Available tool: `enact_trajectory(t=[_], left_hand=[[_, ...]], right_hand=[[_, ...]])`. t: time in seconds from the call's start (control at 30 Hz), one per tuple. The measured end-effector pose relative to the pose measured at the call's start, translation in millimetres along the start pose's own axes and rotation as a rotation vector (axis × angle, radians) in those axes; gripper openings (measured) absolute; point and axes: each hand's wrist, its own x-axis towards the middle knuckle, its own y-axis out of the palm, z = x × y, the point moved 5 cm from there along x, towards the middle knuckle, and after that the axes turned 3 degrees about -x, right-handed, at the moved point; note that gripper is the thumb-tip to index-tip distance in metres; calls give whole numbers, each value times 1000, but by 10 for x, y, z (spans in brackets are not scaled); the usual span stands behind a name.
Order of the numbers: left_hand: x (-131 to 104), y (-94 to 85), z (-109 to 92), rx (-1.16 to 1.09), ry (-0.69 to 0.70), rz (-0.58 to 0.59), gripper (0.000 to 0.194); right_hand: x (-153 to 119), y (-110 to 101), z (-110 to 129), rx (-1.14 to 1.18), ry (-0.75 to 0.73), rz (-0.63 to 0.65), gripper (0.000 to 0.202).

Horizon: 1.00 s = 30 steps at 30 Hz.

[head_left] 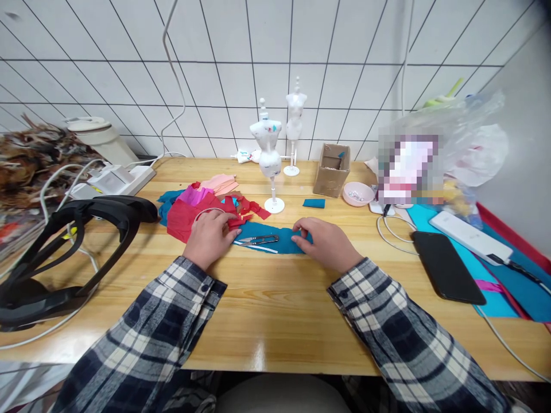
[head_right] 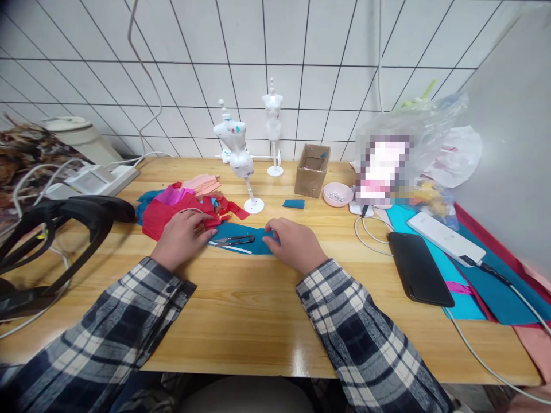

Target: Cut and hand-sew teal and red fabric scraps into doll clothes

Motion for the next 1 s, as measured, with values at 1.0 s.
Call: enact_trajectory(t=[1.0], left_hand=[[-26, -215, 391, -492, -284, -333, 45]], right_hand=[[-11, 87, 187, 107, -65, -79, 22]])
